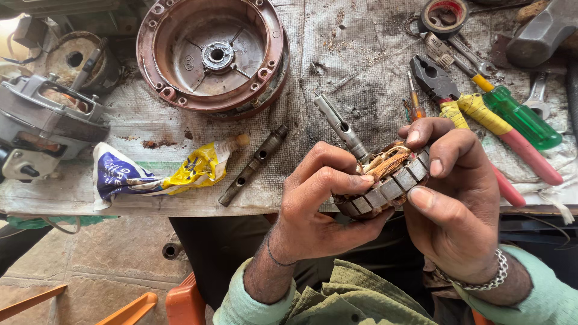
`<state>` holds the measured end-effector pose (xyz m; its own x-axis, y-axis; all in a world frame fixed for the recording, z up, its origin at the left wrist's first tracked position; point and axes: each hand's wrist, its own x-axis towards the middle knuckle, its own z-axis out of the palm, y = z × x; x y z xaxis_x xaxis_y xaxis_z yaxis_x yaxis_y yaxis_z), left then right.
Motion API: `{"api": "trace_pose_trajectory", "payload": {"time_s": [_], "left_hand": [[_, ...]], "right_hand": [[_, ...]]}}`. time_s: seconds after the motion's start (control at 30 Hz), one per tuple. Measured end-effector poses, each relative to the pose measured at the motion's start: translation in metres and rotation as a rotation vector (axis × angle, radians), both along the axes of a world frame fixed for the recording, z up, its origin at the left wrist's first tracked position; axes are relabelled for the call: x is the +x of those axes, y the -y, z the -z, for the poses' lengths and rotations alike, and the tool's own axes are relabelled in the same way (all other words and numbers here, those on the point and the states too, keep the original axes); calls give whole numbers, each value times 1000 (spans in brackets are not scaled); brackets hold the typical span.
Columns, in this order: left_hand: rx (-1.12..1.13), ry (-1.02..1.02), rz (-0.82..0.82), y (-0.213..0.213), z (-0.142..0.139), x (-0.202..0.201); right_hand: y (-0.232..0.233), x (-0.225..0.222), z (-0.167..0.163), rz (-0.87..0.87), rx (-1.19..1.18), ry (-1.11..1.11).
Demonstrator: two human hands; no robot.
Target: The person holds a motor armature and uses a screwdriver to adjust and separate copper windings. They rotate the armature to access different sections and carefully pry the wires apart with the tool.
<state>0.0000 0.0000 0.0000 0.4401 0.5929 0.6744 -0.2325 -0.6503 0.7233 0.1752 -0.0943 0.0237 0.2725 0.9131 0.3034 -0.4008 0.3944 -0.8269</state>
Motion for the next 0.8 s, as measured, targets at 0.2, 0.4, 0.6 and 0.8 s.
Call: {"api": "trace_pose_trajectory", "payload": {"time_s": [0.2,0.4,0.6,0.8], "left_hand": [[9,1,-8,-3,6,4],[6,-6,7,-3,7,3],[13,-4,9,-3,6,4],[6,4,-5,-2,6,5]], "right_hand": [[-5,-4,3,7,0,14],[-4,-3,4,18,-1,41],[-3,-1,7,24,-7,48],[-7,-1,10,47,1,50]]}}
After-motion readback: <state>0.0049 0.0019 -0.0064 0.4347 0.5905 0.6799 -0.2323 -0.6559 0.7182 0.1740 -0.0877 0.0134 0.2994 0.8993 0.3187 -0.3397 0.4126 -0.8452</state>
